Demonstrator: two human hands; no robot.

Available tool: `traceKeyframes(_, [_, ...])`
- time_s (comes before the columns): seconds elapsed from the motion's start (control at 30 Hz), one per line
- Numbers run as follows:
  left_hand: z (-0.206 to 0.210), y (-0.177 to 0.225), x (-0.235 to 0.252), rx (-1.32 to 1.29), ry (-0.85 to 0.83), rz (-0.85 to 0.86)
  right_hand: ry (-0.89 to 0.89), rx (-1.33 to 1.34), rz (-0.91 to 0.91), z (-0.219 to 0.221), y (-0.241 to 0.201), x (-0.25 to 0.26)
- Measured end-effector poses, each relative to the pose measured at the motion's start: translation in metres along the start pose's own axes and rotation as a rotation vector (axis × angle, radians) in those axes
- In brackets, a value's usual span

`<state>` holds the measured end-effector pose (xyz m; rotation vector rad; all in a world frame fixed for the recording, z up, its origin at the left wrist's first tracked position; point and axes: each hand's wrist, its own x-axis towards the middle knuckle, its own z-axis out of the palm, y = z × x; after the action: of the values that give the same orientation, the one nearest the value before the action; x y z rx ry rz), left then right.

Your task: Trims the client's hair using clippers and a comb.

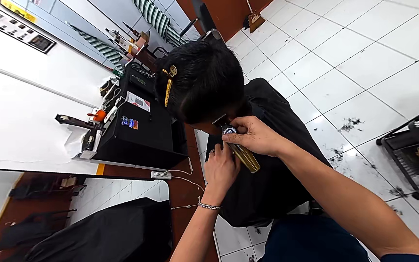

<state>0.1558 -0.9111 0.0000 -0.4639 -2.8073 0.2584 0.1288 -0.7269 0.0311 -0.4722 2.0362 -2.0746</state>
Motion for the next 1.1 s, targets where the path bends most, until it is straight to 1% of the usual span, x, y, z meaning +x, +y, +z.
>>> traceKeyframes(0.33, [-0.001,0.000,0.000,0.012,-0.009,-0.009,-0.003,0.034,-0.005,-0.004,0.002,-0.002])
traceKeyframes(0.4, [0.001,-0.001,0.000,0.020,0.008,0.001,0.003,-0.004,-0.018,-0.003,0.001,-0.002])
traceKeyframes(0.43, [0.001,-0.001,-0.001,0.017,0.010,0.003,-0.025,-0.044,-0.037,-0.002,0.000,-0.003])
traceKeyframes(0.5, [-0.003,0.001,-0.003,0.028,-0.039,-0.019,-0.084,-0.121,-0.059,0.004,-0.004,-0.008])
traceKeyframes(0.6, [-0.011,0.004,-0.002,0.006,-0.090,-0.059,-0.056,-0.171,-0.026,0.014,-0.011,-0.010])
traceKeyframes(0.73, [-0.013,0.006,-0.001,-0.010,-0.124,-0.091,-0.031,-0.149,0.033,0.014,-0.013,0.002])
traceKeyframes(0.9, [-0.014,0.006,0.000,-0.031,-0.152,-0.079,0.027,-0.104,0.058,0.016,-0.014,0.005])
traceKeyframes(1.1, [-0.008,0.003,0.000,-0.047,-0.114,-0.051,0.029,-0.088,0.041,0.017,-0.012,0.006])
